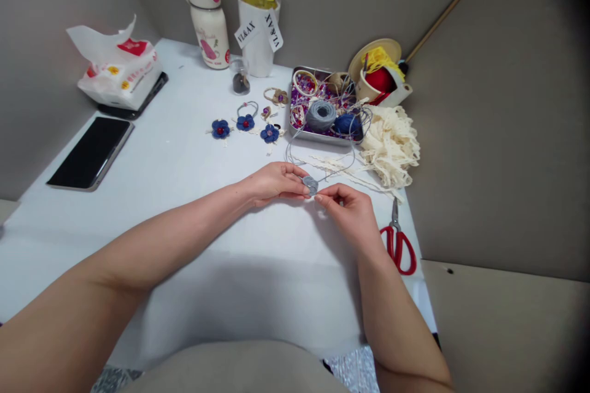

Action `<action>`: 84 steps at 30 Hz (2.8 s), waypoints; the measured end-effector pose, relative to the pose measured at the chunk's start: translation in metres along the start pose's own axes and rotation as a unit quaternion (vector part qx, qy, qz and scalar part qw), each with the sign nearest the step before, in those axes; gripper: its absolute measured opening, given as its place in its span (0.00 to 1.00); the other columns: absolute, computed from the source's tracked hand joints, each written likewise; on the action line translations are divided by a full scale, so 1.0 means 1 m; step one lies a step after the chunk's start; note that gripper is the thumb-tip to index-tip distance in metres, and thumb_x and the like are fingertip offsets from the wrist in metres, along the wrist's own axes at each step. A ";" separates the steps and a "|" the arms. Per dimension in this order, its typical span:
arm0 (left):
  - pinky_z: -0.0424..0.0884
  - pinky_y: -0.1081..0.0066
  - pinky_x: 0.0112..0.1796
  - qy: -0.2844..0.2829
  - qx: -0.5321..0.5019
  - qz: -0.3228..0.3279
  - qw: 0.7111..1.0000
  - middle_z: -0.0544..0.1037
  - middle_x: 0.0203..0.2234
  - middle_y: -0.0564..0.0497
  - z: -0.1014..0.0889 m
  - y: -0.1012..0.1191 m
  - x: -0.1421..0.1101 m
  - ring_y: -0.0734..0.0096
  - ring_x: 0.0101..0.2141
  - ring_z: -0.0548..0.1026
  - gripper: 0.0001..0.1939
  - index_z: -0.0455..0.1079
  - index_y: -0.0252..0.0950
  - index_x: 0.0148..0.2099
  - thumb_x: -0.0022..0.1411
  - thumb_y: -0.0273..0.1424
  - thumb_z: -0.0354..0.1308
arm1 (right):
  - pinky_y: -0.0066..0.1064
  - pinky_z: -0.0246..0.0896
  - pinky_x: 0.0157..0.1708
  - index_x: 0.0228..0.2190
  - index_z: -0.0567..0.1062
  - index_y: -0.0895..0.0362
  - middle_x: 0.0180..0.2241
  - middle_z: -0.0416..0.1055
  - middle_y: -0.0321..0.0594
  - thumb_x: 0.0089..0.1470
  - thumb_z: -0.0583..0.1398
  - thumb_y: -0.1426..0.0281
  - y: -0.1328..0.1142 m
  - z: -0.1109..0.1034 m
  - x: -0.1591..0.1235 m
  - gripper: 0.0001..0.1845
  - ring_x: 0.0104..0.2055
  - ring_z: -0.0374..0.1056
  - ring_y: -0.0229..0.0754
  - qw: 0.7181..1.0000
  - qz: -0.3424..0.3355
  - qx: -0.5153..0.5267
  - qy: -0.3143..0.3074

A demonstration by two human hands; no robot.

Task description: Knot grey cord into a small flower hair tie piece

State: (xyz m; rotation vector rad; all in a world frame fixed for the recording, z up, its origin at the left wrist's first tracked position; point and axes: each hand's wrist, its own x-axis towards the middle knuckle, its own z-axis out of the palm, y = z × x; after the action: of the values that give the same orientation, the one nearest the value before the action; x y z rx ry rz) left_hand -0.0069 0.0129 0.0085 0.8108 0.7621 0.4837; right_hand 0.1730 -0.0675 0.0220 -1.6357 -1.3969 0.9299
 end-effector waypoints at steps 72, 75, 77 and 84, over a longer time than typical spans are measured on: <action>0.73 0.71 0.34 0.058 0.006 0.054 0.997 0.78 0.26 0.49 0.006 -0.005 0.000 0.75 0.26 0.77 0.18 0.68 0.29 0.40 0.47 0.22 0.69 | 0.29 0.62 0.30 0.35 0.70 0.55 0.27 0.71 0.34 0.43 0.67 0.65 0.012 0.009 0.006 0.17 0.28 0.67 0.36 0.984 0.045 0.172 -0.023; 0.74 0.69 0.37 0.061 -0.010 0.054 0.997 0.78 0.27 0.48 0.003 -0.002 0.000 0.74 0.28 0.77 0.18 0.67 0.30 0.41 0.47 0.21 0.68 | 0.30 0.62 0.35 0.35 0.71 0.55 0.30 0.71 0.35 0.46 0.65 0.67 0.013 0.004 0.007 0.13 0.32 0.66 0.37 0.989 0.017 0.144 -0.022; 0.74 0.69 0.37 0.059 -0.015 0.044 0.997 0.78 0.26 0.49 0.002 0.000 -0.001 0.74 0.29 0.77 0.18 0.67 0.30 0.41 0.48 0.21 0.68 | 0.31 0.62 0.37 0.35 0.72 0.55 0.31 0.71 0.35 0.47 0.64 0.69 0.013 0.002 0.008 0.11 0.33 0.66 0.37 0.993 -0.001 0.121 -0.011; 0.74 0.71 0.37 0.041 -0.009 0.025 0.999 0.78 0.26 0.50 0.005 0.003 -0.003 0.76 0.28 0.77 0.17 0.68 0.29 0.41 0.48 0.20 0.67 | 0.32 0.62 0.37 0.34 0.72 0.55 0.30 0.71 0.34 0.45 0.65 0.69 0.010 0.003 0.006 0.11 0.32 0.65 0.37 0.997 -0.012 0.081 0.010</action>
State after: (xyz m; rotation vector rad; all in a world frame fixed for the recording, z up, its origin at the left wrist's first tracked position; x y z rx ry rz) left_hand -0.0055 0.0104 0.0150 0.7986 0.8136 0.5700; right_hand 0.1748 -0.0616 0.0116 -1.5009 -1.2892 0.9842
